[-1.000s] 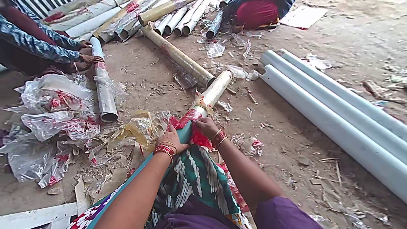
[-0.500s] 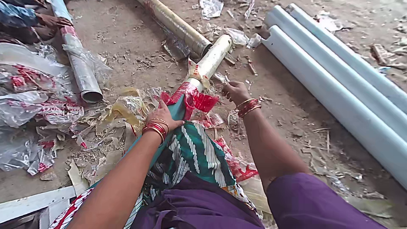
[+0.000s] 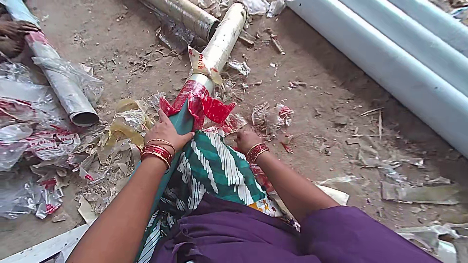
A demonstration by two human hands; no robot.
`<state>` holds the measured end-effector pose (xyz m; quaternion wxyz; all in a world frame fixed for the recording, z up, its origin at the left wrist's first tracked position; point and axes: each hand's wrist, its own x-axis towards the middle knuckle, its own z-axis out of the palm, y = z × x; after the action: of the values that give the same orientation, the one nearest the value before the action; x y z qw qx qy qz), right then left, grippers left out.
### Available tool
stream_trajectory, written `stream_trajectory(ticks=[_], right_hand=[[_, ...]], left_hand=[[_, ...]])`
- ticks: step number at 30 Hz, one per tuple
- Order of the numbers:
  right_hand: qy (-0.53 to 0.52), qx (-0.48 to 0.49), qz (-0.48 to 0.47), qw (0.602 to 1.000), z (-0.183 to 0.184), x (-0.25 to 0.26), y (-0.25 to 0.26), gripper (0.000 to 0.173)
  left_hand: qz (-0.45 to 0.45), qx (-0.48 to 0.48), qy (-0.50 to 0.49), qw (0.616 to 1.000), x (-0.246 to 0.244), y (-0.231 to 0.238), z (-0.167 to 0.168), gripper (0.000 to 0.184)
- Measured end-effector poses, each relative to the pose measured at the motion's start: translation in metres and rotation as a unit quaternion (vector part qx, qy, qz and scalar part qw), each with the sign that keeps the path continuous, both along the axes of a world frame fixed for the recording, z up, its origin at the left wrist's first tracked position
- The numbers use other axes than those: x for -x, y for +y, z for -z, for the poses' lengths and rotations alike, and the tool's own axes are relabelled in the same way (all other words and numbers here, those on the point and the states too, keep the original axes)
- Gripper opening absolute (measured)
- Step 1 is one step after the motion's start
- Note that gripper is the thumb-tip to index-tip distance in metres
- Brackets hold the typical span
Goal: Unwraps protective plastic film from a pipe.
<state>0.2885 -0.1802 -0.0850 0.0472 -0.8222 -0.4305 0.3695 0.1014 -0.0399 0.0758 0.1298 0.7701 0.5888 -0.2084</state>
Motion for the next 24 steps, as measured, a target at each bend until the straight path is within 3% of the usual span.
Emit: stream_trajectory(ticks=[3,5,11,14,17,19,21,24], right_hand=[[0.028,0.009,-0.107,0.994,0.009,-0.001,-0.010,0.036],[0.013,0.033,-0.127,0.991,0.001,0.006,-0.016,0.034],[0.008,0.046,-0.083,0.995,0.000,0.010,-0.016,0.030],[-0.021,0.034,-0.036,0.999,-0.015,0.001,-0.012,0.040],[-0.010,-0.051,0.049,0.997,-0.029,-0.011,-0.006,0.035],[0.005,-0.125,0.102,0.987,-0.046,-0.020,0.004,0.046],[0.028,-0.168,0.135,0.976,-0.071,-0.027,0.020,0.040],[-0.030,-0.237,0.089,0.967,-0.110,-0.026,0.047,0.026]], left_hand=[[-0.001,-0.002,0.005,1.000,-0.001,0.000,0.000,0.123],[-0.006,0.001,-0.007,1.000,0.001,0.000,0.001,0.123],[-0.018,0.010,-0.025,0.999,0.004,0.000,0.003,0.126],[-0.028,0.027,-0.039,0.998,0.005,0.002,0.002,0.129],[-0.031,0.046,-0.056,0.997,0.007,0.003,-0.001,0.127],[-0.036,0.053,-0.069,0.996,0.008,0.002,-0.002,0.127],[-0.041,0.053,-0.086,0.994,0.009,0.000,-0.001,0.128],[-0.040,0.055,-0.097,0.993,0.010,0.000,0.003,0.126]])
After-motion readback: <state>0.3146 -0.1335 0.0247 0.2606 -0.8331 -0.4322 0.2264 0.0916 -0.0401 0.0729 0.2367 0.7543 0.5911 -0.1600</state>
